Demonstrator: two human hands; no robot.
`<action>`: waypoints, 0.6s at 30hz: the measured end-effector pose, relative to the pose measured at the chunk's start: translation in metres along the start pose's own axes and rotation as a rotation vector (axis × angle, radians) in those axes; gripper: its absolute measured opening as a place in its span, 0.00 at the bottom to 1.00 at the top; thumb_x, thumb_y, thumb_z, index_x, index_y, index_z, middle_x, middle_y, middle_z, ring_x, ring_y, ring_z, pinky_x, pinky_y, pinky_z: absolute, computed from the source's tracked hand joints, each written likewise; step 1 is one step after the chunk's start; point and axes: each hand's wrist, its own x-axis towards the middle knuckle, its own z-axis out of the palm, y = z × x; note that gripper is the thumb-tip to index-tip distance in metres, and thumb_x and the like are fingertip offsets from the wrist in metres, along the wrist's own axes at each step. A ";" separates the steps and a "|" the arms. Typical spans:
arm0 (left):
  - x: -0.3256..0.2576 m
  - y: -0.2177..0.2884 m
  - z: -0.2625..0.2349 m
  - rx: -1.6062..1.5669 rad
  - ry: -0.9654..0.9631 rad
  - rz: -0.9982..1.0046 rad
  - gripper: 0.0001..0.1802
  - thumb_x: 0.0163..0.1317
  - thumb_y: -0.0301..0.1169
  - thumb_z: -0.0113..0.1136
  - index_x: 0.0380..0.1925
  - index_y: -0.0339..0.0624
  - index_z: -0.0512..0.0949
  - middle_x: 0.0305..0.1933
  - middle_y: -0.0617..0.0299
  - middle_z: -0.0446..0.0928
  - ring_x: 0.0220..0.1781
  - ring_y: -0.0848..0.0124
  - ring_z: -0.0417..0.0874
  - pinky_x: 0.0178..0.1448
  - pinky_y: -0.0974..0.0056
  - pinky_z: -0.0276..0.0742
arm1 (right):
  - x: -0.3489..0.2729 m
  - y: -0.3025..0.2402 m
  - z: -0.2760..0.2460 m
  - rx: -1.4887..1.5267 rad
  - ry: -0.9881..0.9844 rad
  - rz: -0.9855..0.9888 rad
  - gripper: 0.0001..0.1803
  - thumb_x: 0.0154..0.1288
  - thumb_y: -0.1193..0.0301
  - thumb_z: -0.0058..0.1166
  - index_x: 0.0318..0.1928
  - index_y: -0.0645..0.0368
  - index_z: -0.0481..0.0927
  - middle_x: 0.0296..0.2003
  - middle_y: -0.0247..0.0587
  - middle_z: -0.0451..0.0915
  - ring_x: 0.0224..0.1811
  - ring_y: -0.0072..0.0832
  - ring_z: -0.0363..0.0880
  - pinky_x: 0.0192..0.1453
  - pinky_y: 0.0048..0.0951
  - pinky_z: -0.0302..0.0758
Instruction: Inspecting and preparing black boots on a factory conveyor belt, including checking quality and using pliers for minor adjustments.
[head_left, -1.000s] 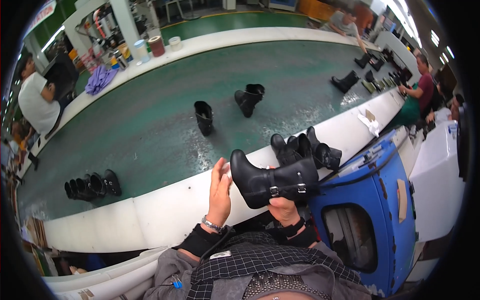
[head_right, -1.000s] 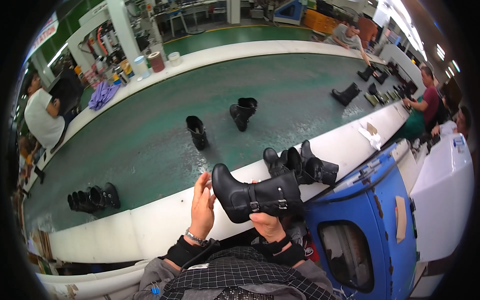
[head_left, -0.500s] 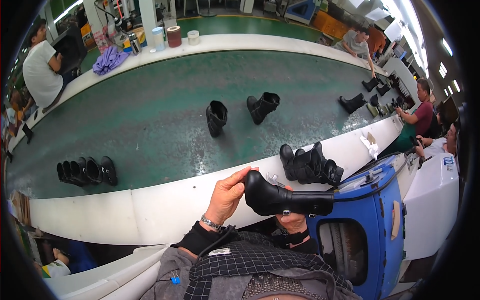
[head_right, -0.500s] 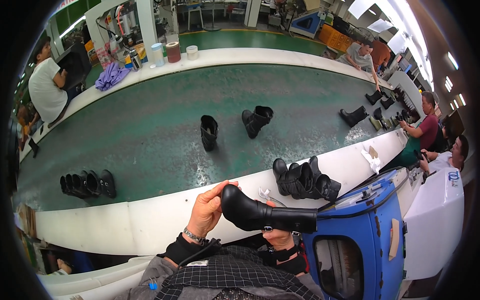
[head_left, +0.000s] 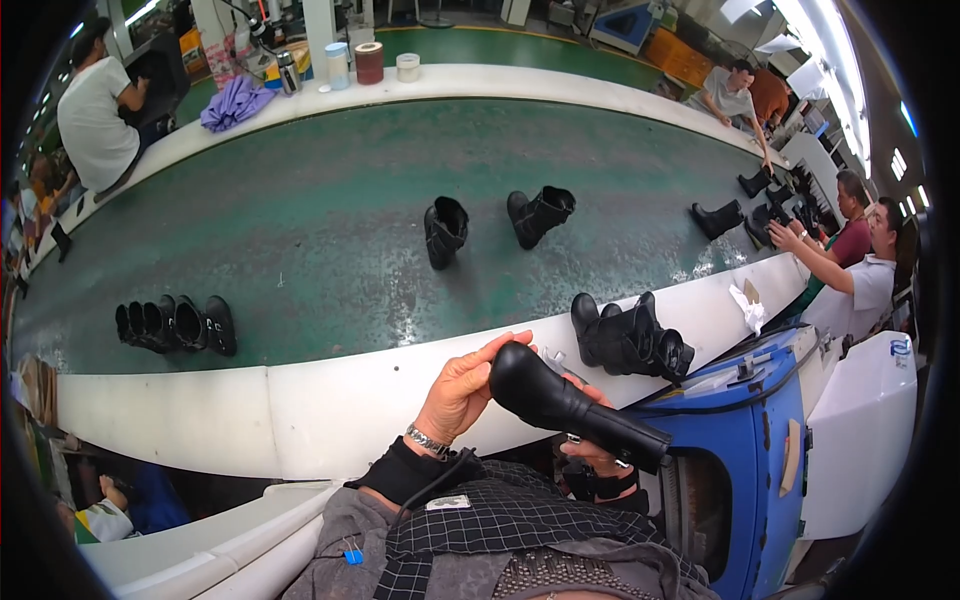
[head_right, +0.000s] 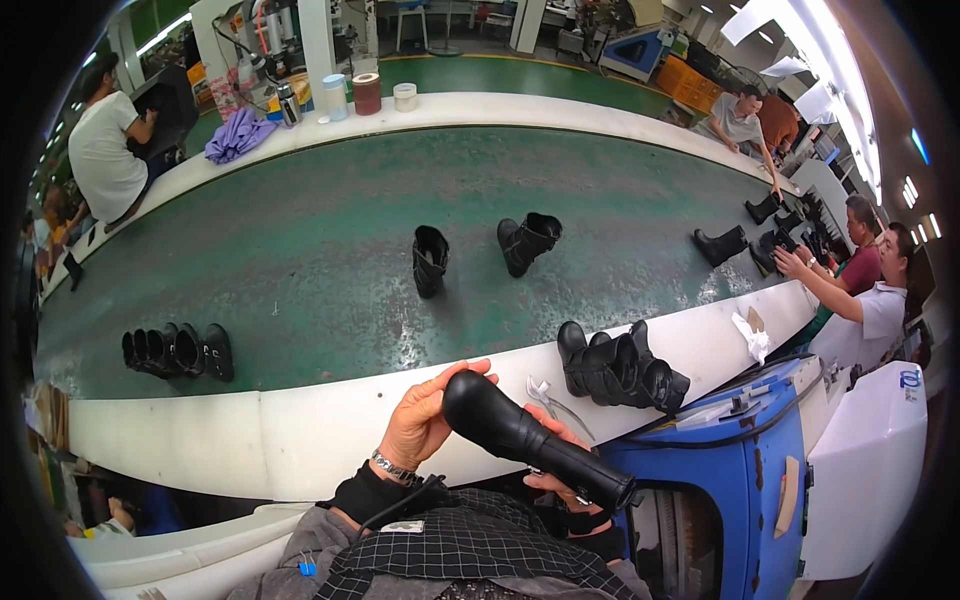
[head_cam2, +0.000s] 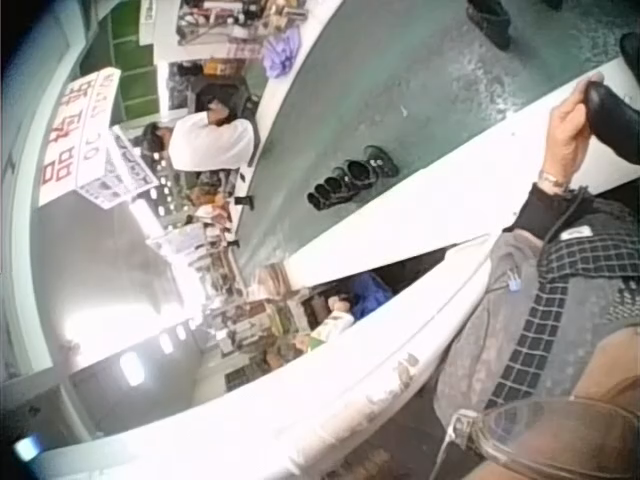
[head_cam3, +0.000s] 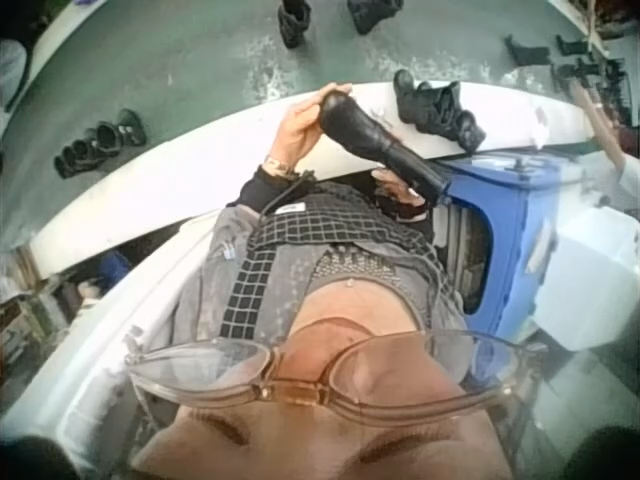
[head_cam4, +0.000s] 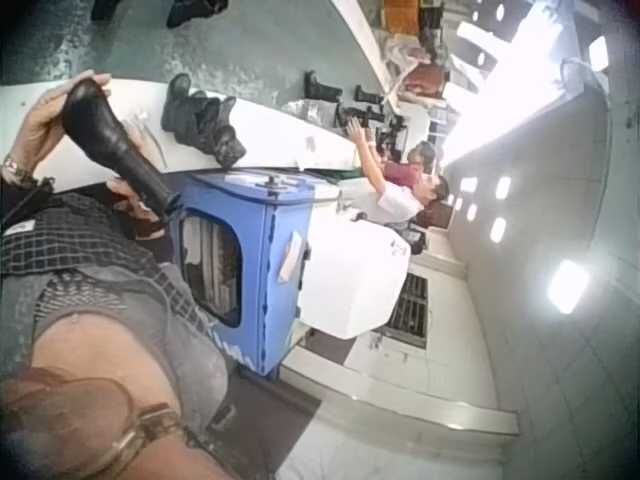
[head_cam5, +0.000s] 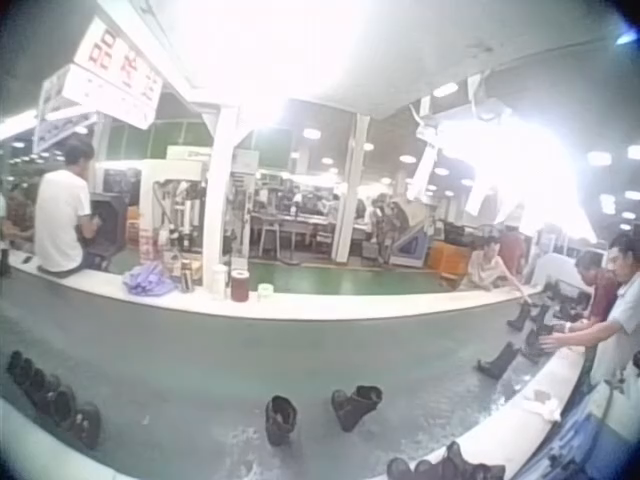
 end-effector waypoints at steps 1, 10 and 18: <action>0.001 0.001 0.002 -0.007 0.000 0.004 0.26 0.65 0.34 0.53 0.62 0.37 0.67 0.68 0.43 0.61 0.70 0.49 0.63 0.71 0.51 0.60 | 0.002 -0.002 0.000 -0.066 -0.017 0.002 0.49 0.35 0.89 0.68 0.64 0.58 0.65 0.68 0.53 0.58 0.72 0.40 0.54 0.73 0.41 0.52; 0.003 -0.002 0.004 -0.031 0.102 0.043 0.27 0.71 0.37 0.43 0.65 0.32 0.59 0.69 0.45 0.59 0.70 0.51 0.61 0.72 0.52 0.58 | 0.011 -0.010 0.018 -0.363 -0.101 -0.053 0.46 0.45 0.88 0.65 0.66 0.51 0.64 0.69 0.53 0.54 0.72 0.40 0.54 0.72 0.40 0.55; 0.000 -0.011 0.010 0.125 0.104 0.136 0.39 0.58 0.34 0.64 0.66 0.37 0.57 0.71 0.50 0.57 0.73 0.56 0.57 0.73 0.53 0.57 | 0.013 -0.024 0.050 0.026 0.170 0.286 0.43 0.48 0.88 0.64 0.65 0.49 0.66 0.69 0.48 0.56 0.69 0.36 0.59 0.66 0.37 0.65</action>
